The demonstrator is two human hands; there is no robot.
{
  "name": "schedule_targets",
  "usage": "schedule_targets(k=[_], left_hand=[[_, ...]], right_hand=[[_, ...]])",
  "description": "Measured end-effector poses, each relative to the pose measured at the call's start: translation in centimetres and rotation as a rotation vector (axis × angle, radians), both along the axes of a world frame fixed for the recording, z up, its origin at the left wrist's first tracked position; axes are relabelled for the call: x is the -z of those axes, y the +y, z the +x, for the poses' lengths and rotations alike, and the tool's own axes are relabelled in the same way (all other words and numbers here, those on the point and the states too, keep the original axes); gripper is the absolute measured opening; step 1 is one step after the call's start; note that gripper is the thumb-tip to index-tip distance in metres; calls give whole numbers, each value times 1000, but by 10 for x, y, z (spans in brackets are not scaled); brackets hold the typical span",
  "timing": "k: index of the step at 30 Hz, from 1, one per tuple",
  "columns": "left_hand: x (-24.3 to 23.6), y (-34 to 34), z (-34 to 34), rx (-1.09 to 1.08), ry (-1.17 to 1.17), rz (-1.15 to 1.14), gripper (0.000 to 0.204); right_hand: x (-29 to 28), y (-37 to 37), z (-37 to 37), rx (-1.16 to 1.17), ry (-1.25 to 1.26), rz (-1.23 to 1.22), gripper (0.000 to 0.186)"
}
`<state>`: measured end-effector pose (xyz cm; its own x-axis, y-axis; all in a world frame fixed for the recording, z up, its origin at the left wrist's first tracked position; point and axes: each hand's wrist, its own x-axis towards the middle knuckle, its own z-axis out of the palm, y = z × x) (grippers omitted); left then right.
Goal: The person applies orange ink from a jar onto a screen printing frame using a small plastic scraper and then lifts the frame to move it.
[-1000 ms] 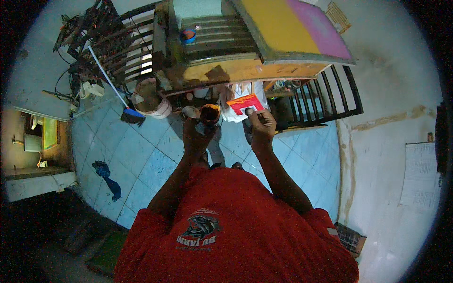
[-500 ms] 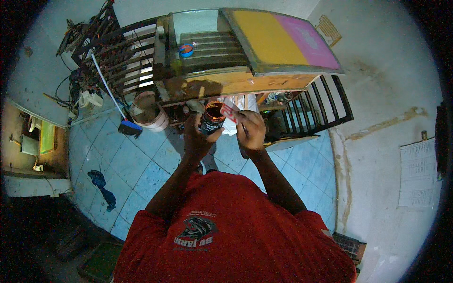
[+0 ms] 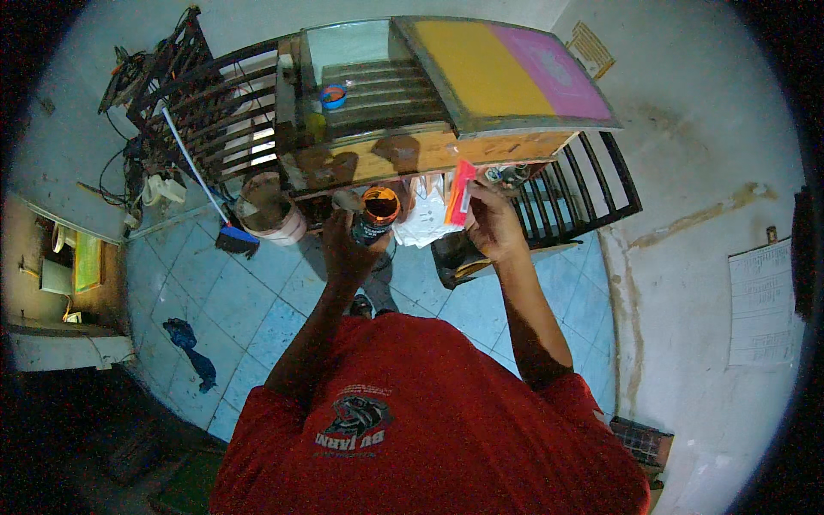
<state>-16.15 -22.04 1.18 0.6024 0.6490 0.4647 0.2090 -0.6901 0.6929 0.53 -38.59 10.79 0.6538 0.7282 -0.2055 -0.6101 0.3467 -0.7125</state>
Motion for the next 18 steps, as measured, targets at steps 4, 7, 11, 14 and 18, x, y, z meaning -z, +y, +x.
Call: schedule_targets(k=[4, 7, 11, 14, 18], left_hand=[[-12, 6, 3, 63, 40, 36, 59], [-14, 13, 10, 129, -108, 53, 56], [-37, 8, 16, 270, -320, -225, 51], [-42, 15, 7, 286, -222, -39, 50], [-27, 28, 1, 267, -145, 85, 53]], right_hand=[[-13, 17, -2, -218, -601, -285, 30], [-49, 60, -10, -552, -692, -367, 27], [-52, 96, -2, -879, -1009, -334, 21], [-48, 108, 5, -970, -1191, -341, 20], [-54, 109, 6, -937, -1088, -430, 23]])
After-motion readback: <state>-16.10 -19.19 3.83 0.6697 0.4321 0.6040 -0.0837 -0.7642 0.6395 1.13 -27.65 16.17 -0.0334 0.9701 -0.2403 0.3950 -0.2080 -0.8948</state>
